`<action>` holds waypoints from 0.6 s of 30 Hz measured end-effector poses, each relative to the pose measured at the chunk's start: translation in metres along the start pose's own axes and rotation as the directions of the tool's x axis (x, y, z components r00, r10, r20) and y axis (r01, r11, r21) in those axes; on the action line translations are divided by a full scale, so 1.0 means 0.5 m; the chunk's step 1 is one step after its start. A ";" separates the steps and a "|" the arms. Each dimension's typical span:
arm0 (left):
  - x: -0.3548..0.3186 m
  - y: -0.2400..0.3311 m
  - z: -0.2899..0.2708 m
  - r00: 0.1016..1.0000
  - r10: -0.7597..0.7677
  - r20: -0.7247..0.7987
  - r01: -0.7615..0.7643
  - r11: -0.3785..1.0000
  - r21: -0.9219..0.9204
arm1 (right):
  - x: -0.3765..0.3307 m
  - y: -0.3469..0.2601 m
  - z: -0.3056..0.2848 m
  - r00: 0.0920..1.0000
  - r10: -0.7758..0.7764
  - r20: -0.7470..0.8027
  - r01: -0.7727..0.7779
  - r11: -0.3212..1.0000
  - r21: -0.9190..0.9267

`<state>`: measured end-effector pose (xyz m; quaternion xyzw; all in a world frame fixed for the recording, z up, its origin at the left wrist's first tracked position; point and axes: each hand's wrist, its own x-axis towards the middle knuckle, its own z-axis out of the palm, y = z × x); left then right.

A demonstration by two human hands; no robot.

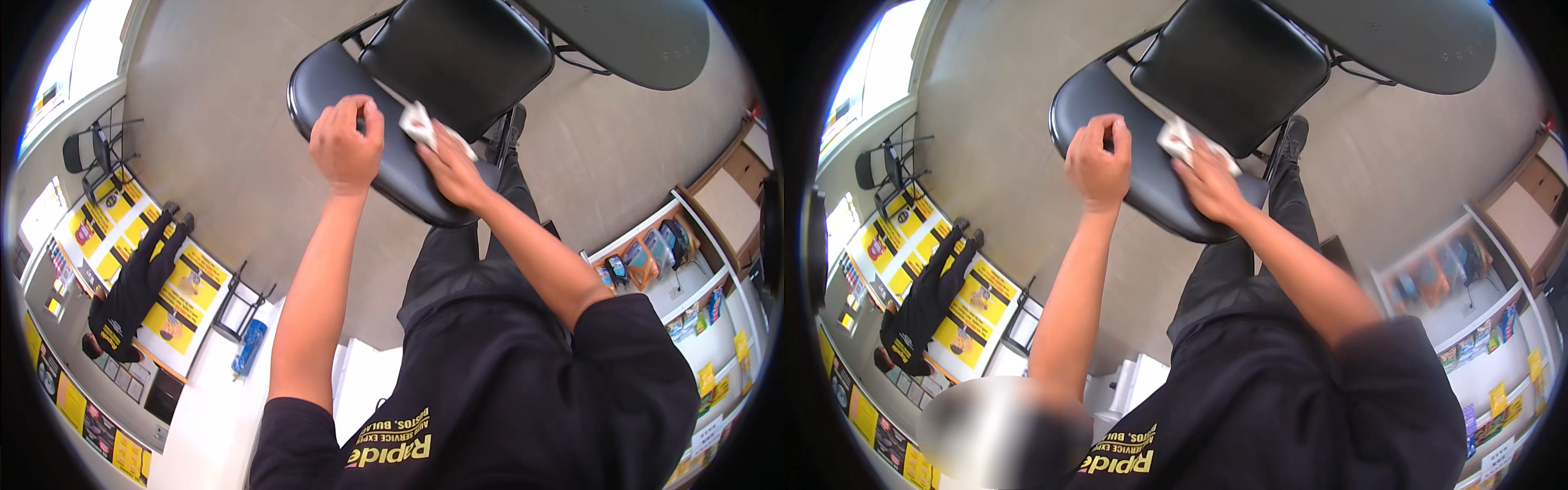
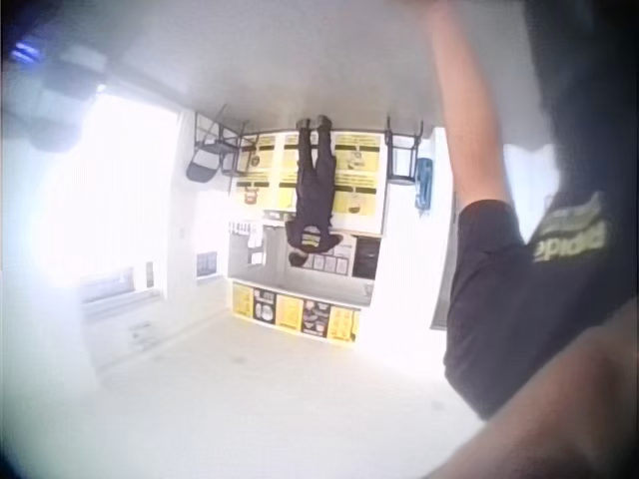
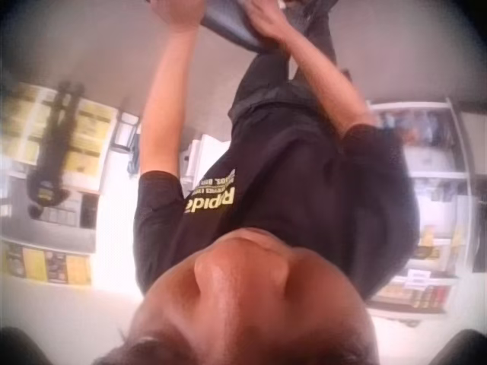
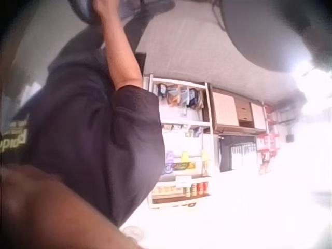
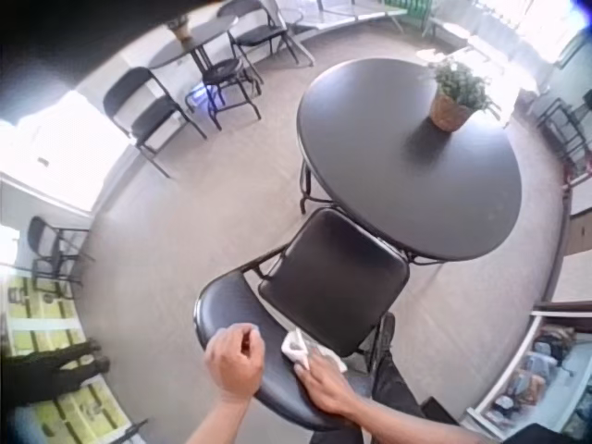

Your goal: The person wipes the seats and legs of several black metal stools with a white cloth. They move from one stool to the next, cleaning the top surface and the frame.

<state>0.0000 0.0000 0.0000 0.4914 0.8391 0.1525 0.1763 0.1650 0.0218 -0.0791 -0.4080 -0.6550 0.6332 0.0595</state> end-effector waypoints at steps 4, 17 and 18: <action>0.037 0.002 0.014 0.966 0.142 -0.216 -0.164 0.982 -0.089 | 0.222 -0.006 0.055 0.901 -0.428 -0.077 0.433 0.898 0.075; 0.030 -0.024 0.017 0.858 0.244 -0.452 -0.329 0.937 -0.117 | -0.259 0.043 -0.156 0.926 0.021 0.377 0.035 0.989 -0.141; 0.028 -0.024 0.021 0.853 0.253 -0.456 -0.339 0.934 -0.116 | -0.289 0.040 -0.171 0.914 0.076 0.398 -0.009 0.986 -0.167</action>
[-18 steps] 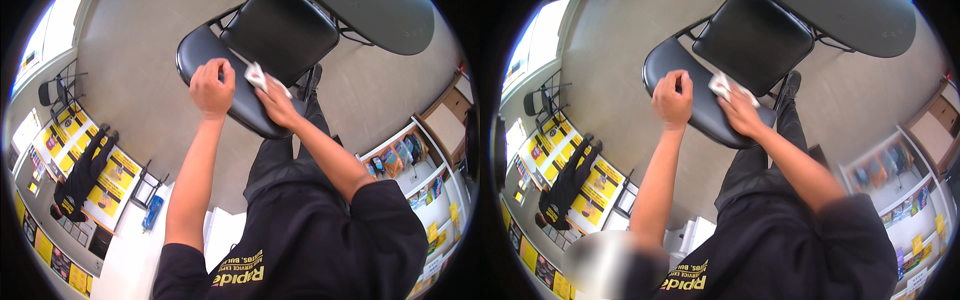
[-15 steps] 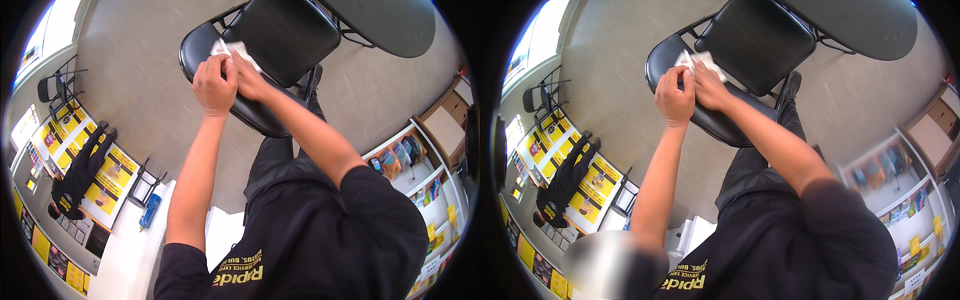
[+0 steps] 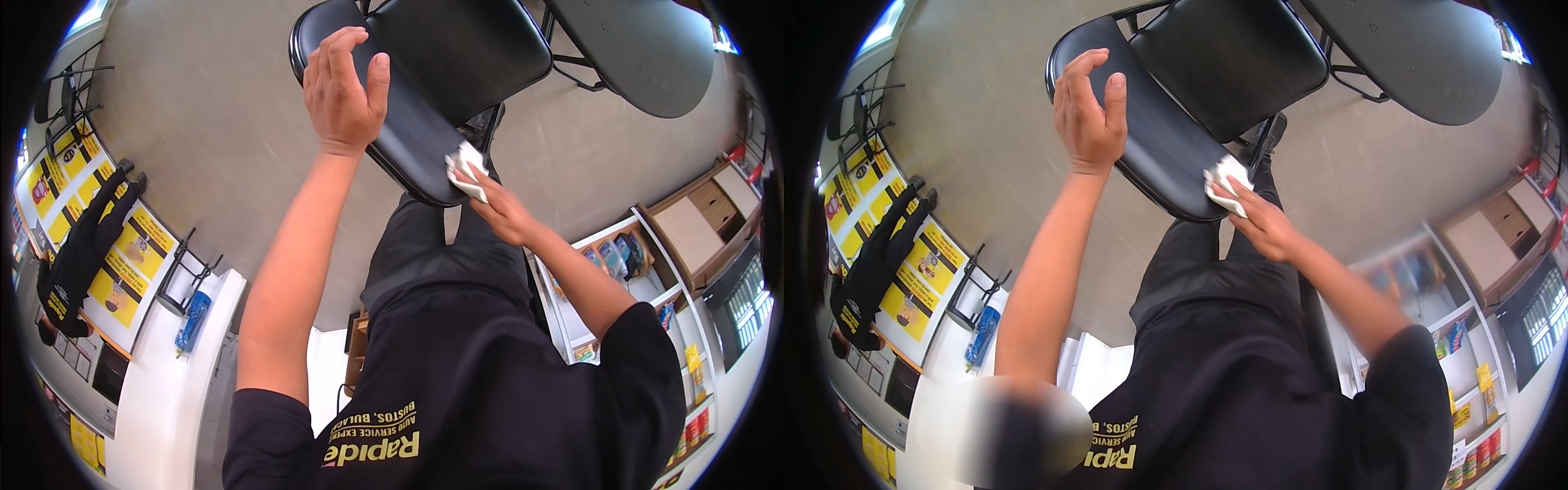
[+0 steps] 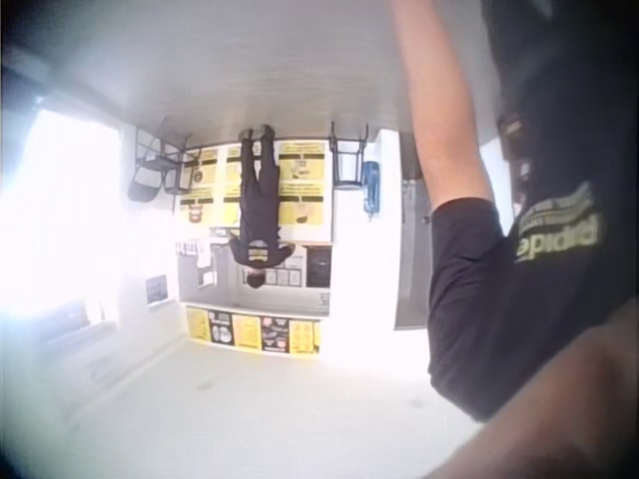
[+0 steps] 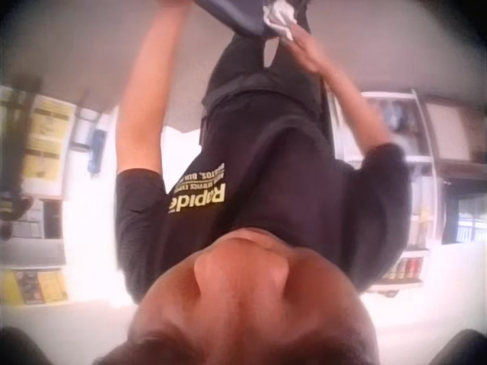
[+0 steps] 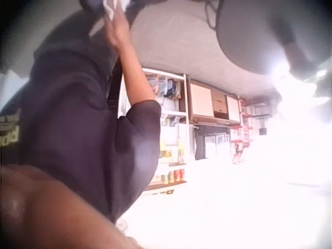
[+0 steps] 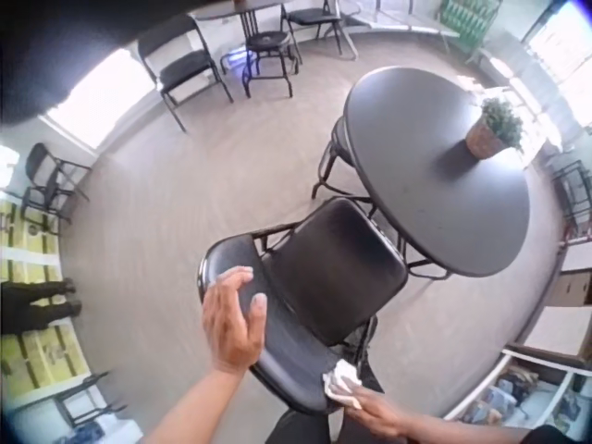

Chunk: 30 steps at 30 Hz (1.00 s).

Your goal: The person wipes the seats and legs of several black metal stools with a white cloth. They move from one stool to the next, cleaning the top surface and the frame.

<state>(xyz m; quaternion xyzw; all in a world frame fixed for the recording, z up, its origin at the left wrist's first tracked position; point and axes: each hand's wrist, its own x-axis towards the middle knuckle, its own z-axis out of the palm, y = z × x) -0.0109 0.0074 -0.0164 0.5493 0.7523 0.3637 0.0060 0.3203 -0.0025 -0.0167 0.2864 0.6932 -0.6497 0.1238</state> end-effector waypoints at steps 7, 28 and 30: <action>-0.002 -0.001 0.002 1.000 -0.019 -0.013 0.018 0.999 -0.039 | 0.181 -0.089 0.006 0.941 -0.252 -0.226 0.237 0.967 -0.090; -0.006 0.013 -0.007 0.999 -0.048 0.022 0.049 0.998 -0.045 | 0.220 -0.021 -0.027 0.943 -0.072 -0.324 0.125 0.981 0.148; -0.005 0.009 -0.006 0.998 -0.055 0.028 0.056 0.997 -0.052 | 0.185 -0.022 -0.025 0.934 -0.123 -0.334 0.134 0.991 0.010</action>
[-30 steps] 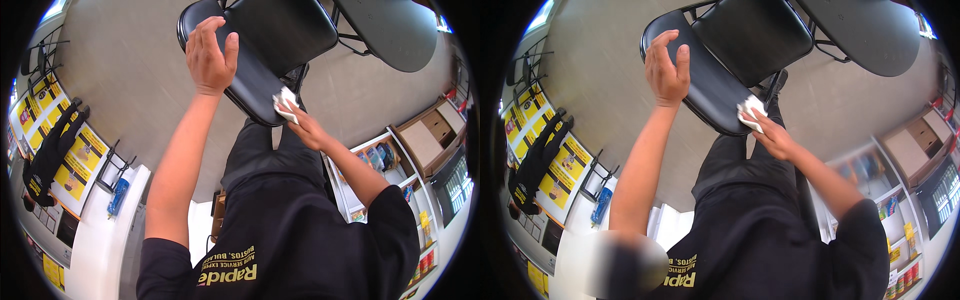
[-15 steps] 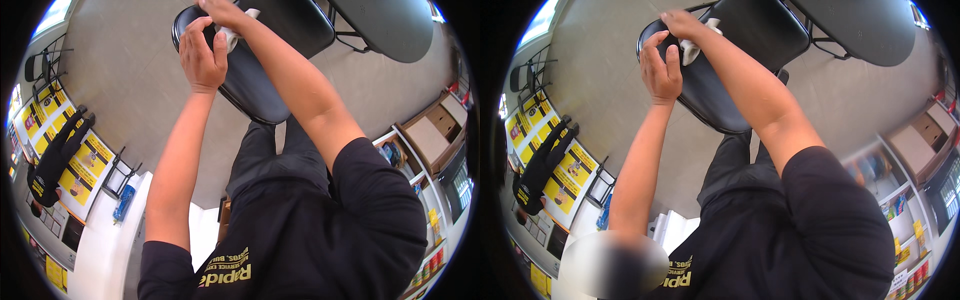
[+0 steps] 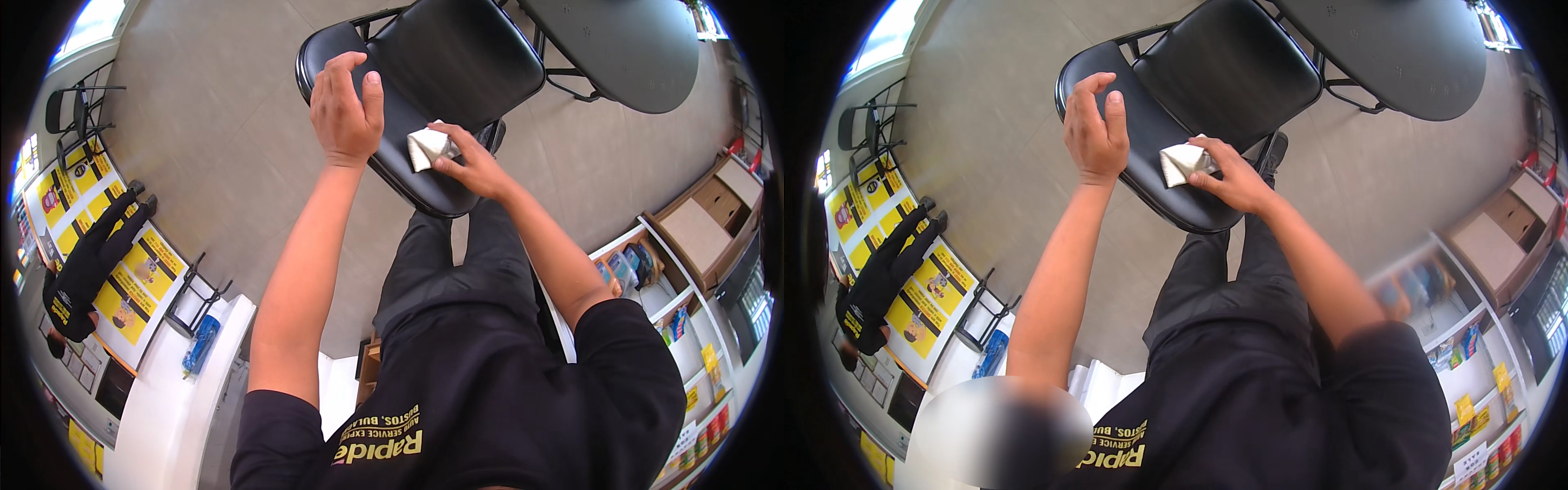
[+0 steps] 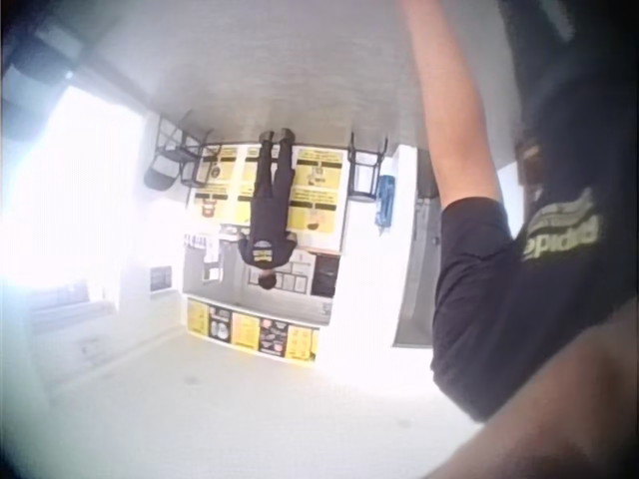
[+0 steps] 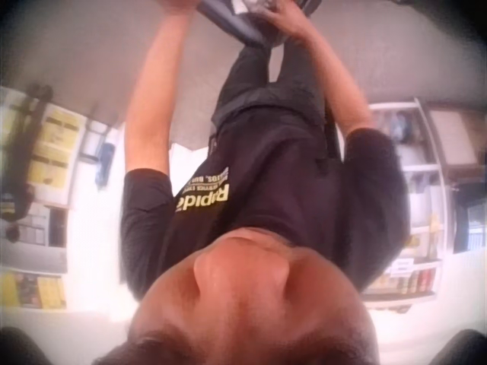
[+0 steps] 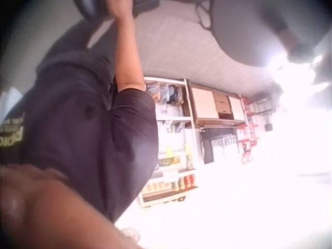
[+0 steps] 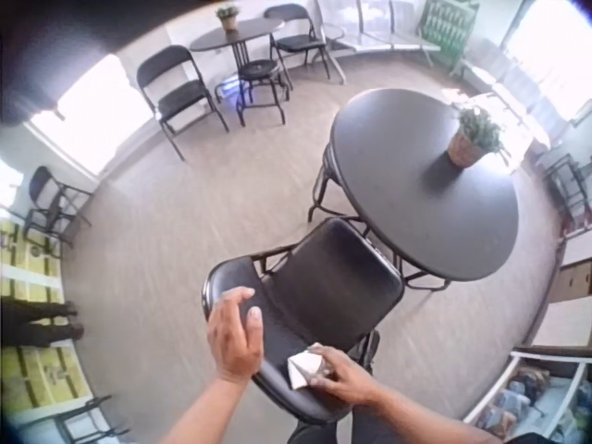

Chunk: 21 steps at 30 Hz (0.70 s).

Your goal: The person wipes the seats and legs of several black metal stools with a white cloth. They move from one stool to the next, cleaning the top surface and the frame.

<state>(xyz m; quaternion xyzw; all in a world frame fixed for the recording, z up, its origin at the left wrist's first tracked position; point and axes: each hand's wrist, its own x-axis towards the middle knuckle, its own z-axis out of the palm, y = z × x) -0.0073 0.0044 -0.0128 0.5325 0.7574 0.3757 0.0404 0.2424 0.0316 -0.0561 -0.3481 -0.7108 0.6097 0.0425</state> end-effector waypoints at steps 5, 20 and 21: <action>-0.003 0.002 -0.007 0.998 -0.045 0.045 0.044 0.999 0.013 | 0.140 -0.039 0.001 0.974 -0.046 -0.221 0.083 0.984 0.160; 0.002 -0.003 -0.008 0.998 0.070 -0.006 -0.071 0.997 -0.031 | 0.151 -0.069 0.057 0.927 -0.374 0.026 0.371 0.925 0.079; 0.005 -0.007 -0.004 0.997 0.070 -0.014 -0.070 0.997 -0.011 | 0.076 -0.054 0.053 0.963 -0.271 -0.001 0.271 0.960 0.073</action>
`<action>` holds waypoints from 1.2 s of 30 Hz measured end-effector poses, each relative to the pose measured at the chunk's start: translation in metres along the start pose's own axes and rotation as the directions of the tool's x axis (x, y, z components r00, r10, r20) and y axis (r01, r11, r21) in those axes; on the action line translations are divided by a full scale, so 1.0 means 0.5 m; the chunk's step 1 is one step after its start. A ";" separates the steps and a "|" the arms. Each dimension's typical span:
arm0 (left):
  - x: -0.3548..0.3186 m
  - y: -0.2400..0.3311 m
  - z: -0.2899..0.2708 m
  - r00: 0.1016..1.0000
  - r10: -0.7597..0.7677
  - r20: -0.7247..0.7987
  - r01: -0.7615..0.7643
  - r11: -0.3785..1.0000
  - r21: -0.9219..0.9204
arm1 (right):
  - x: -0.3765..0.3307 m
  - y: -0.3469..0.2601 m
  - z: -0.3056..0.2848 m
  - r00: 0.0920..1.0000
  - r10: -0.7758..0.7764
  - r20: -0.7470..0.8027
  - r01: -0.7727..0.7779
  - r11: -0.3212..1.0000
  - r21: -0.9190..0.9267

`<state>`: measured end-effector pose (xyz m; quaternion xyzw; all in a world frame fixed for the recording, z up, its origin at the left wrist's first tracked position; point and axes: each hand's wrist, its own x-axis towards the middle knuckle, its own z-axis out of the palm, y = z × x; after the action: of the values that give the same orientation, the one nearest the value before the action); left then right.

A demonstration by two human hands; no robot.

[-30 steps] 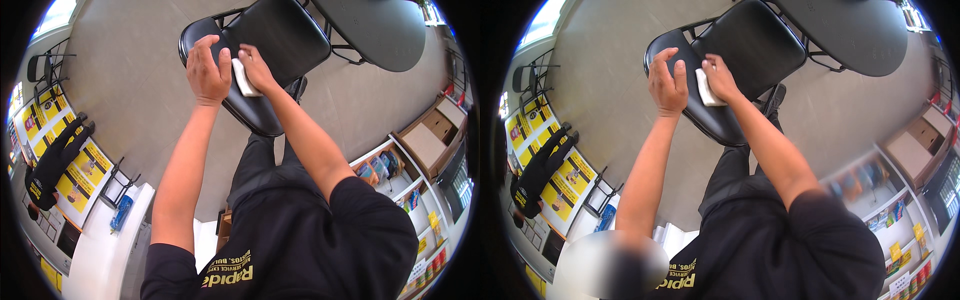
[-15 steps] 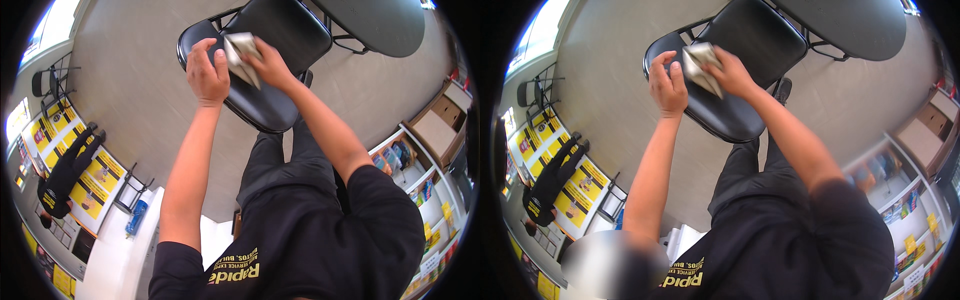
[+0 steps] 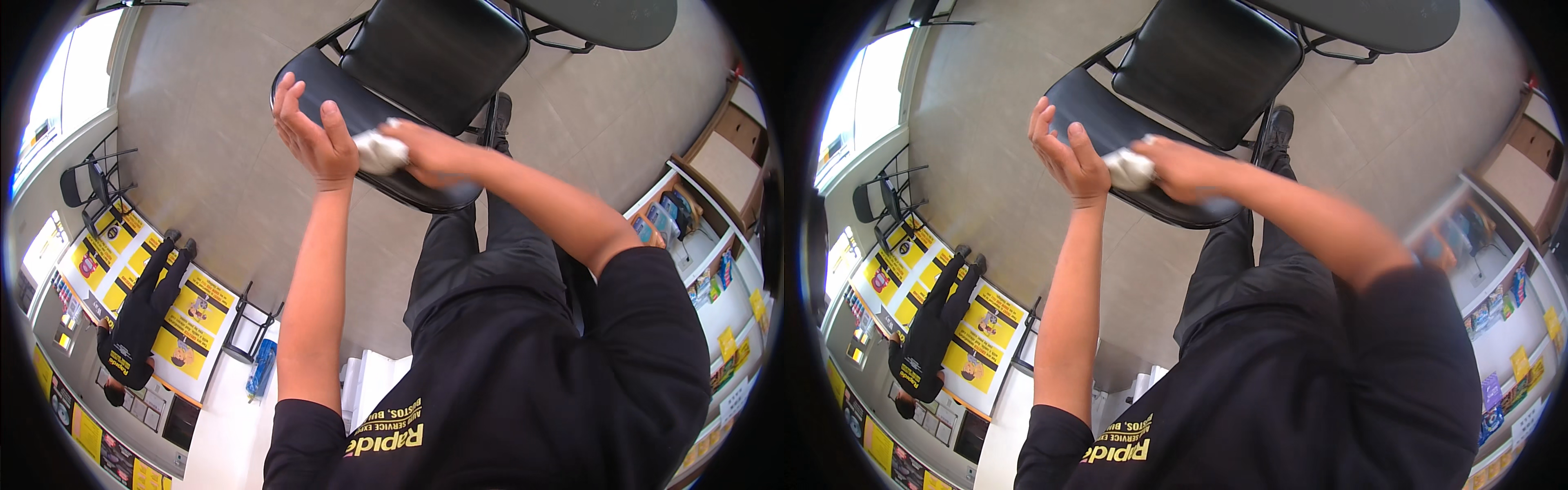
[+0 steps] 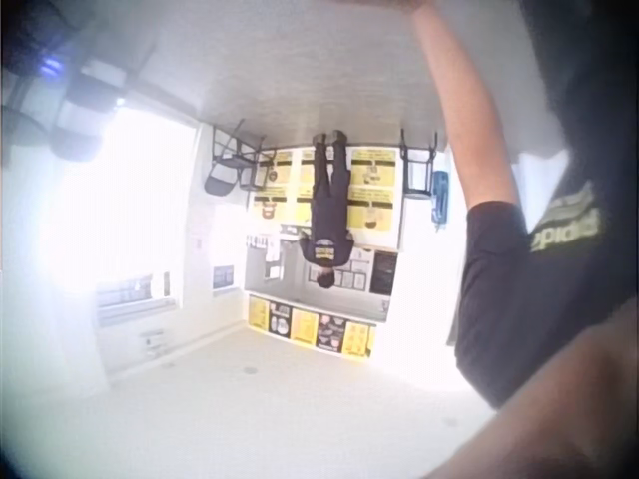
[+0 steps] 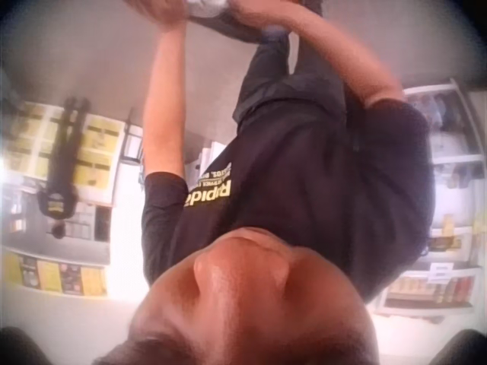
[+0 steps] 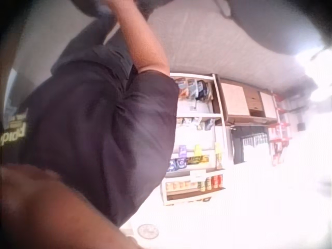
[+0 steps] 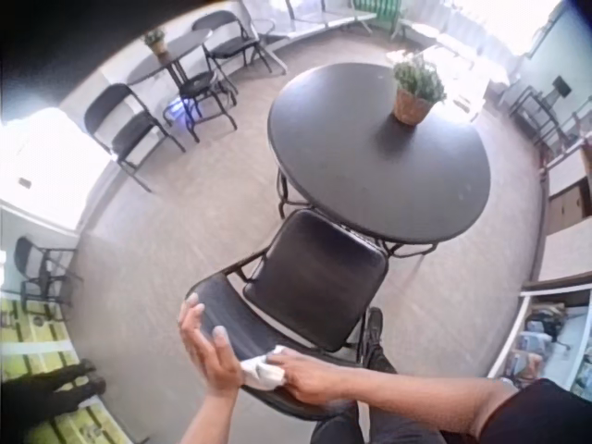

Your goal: The person wipes the seats and legs of several black metal stools with a white cloth. They move from one stool to the next, cleaning the top surface and the frame.

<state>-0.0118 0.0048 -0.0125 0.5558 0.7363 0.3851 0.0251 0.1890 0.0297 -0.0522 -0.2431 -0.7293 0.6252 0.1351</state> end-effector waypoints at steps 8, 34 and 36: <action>-0.004 0.007 -0.001 0.995 -0.062 0.079 0.065 0.997 -0.036 | -0.192 -0.017 -0.180 0.786 0.308 0.535 -0.168 0.941 -0.295; 0.008 0.000 0.009 0.986 -0.082 0.144 0.061 0.987 0.145 | -0.231 0.064 -0.078 0.863 0.504 -0.045 -0.487 0.803 -0.344; -0.004 -0.010 -0.002 0.977 -0.127 0.170 0.093 0.977 0.193 | -0.253 0.057 -0.092 0.794 0.604 -0.063 -0.586 0.735 -0.340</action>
<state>-0.0154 0.0022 -0.0154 0.5466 0.7932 0.2613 0.0619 0.3241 0.0055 -0.0582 -0.4667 -0.7134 0.5049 -0.1352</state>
